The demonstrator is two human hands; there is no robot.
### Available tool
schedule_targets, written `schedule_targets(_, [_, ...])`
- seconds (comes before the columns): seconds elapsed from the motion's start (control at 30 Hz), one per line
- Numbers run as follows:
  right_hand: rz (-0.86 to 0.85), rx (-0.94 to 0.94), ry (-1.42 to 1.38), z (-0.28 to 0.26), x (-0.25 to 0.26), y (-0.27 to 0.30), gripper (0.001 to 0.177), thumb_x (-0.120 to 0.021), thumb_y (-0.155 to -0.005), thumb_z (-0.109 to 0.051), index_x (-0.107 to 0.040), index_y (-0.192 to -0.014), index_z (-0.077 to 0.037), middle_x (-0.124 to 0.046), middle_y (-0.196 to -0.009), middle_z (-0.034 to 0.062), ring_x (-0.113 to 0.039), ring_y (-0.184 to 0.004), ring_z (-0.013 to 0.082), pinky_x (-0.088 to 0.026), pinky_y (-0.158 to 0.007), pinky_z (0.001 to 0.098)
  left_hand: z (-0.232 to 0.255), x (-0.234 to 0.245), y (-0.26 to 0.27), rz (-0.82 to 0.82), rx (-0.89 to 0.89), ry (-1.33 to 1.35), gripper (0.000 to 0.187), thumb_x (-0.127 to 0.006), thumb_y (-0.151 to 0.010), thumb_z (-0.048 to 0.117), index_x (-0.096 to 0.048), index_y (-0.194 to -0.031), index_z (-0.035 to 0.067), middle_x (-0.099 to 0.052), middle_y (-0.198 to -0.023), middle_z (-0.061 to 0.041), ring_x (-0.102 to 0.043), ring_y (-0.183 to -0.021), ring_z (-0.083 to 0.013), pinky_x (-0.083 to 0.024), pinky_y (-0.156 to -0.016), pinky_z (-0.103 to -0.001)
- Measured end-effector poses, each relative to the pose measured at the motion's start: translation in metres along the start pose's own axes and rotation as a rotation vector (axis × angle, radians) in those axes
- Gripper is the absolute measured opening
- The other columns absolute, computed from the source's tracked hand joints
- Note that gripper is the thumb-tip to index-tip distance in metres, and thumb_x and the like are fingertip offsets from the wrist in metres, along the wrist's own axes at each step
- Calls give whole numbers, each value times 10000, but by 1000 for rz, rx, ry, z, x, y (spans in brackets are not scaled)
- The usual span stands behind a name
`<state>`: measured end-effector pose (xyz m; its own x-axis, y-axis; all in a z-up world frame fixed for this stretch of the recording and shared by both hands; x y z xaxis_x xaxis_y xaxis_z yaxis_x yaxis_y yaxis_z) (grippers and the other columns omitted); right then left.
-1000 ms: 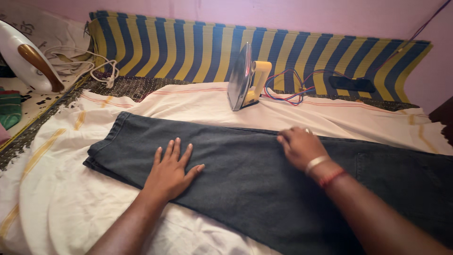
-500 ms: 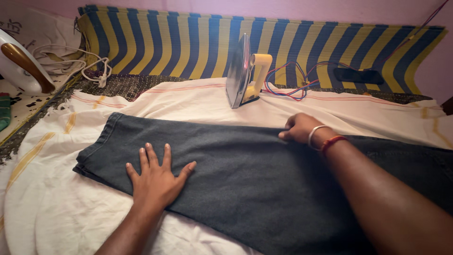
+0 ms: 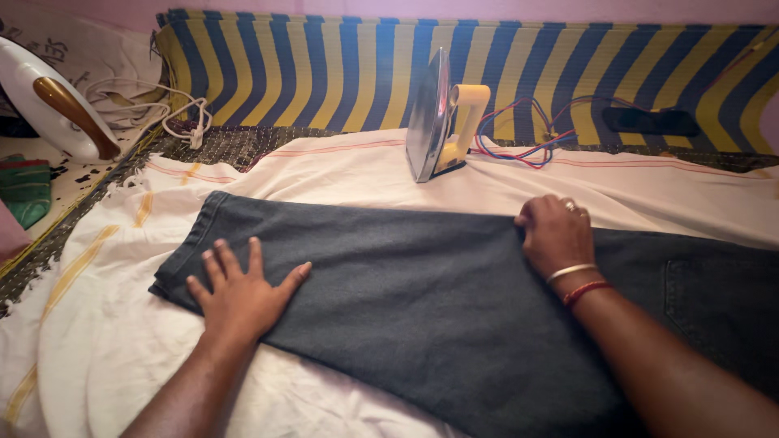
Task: The person irons a pair of dark grey jeans laid out on a bed. They smooth the fabric with their hands and use a yellow electric iron to press the garment, moving the iron back and forth along the length of the pants.
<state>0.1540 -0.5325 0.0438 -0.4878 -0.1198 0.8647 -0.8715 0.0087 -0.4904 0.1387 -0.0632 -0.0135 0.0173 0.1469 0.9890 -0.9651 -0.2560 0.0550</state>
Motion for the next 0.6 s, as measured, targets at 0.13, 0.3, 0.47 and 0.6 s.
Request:
schedule_targets(0.13, [14, 14, 168, -19, 10, -5, 126, -736, -844, -257, -711, -922, -161, -676, -992, 73, -641, -1000, 301, -478, -896, 475, -6, -2, 1, -69, 102, -3, 1177, -402, -746, 961, -159, -1630, 223, 29, -1688, -238, 63, -1560, -420, -4, -1159, -709])
schedule_targets(0.3, [-51, 262, -201, -100, 18, 31, 310, -685, -892, -344, -701, -1106, -121, -659, -1245, 116, -600, -1197, 329, -463, -1034, 477, -11, -4, -2, -212, 113, -29, 1224, -405, -711, 982, -83, -1641, 255, 70, -1693, -211, 76, -1559, -405, -18, -1170, -689])
schedule_targets(0.47, [-414, 280, -34, -137, -12, 70, 878, -487, -873, -745, -392, -1584, -238, -248, -1667, 177, -212, -1525, 408, -181, -1150, 575, -45, -1, -6, -64, 110, 1, 1022, -251, -834, 899, -98, -1631, 276, 32, -1712, -105, 34, -1580, -288, -14, -1252, -503])
schedule_targets(0.6, [-521, 262, 30, -139, -17, 70, 1008, -432, -808, -860, -275, -1610, -271, -140, -1689, 163, -117, -1518, 380, -102, -1181, 575, -72, 3, -2, 76, 136, 1, 920, -259, -926, 795, -194, -1609, 183, -42, -1695, -146, -5, -1576, -280, -21, -1238, -454])
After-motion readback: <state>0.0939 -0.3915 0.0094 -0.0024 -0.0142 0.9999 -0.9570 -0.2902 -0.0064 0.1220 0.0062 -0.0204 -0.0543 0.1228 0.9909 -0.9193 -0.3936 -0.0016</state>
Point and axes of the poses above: each hand's wrist, its own y-axis away from the middle knuckle, its own x-axis out of the back of the hand, z = x × y, the point moved 10 cm from there along -y, towards the middle knuckle
